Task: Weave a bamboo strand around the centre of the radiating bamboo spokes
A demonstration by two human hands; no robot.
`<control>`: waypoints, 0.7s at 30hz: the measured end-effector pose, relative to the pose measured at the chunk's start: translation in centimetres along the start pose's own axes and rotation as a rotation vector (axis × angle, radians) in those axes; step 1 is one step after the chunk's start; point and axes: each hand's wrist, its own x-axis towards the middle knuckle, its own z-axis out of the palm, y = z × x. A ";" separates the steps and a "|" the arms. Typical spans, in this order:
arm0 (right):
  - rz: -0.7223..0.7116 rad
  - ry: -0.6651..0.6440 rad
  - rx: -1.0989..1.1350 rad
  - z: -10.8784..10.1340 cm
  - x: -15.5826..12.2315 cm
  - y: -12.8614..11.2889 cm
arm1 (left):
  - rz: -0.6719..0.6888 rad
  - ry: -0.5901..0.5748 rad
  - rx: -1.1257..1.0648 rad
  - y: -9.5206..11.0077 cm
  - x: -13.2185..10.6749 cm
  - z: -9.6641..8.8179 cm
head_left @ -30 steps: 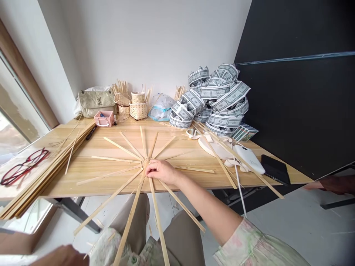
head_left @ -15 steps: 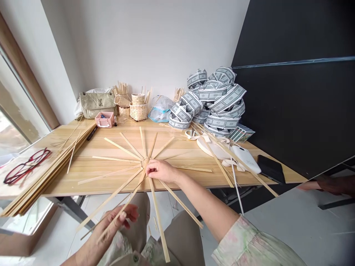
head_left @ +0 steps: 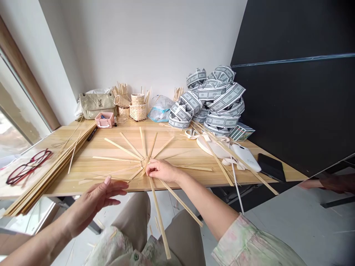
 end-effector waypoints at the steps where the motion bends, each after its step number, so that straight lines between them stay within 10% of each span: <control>1: -0.001 0.001 -0.001 0.0 0.0 0.0 | -0.020 -0.018 -0.050 0.3 0.1 -0.2; 21: 0.026 0.033 0.019 0.0 0.0 -0.6 | -0.090 0.053 -0.727 -2.7 0.1 -1.8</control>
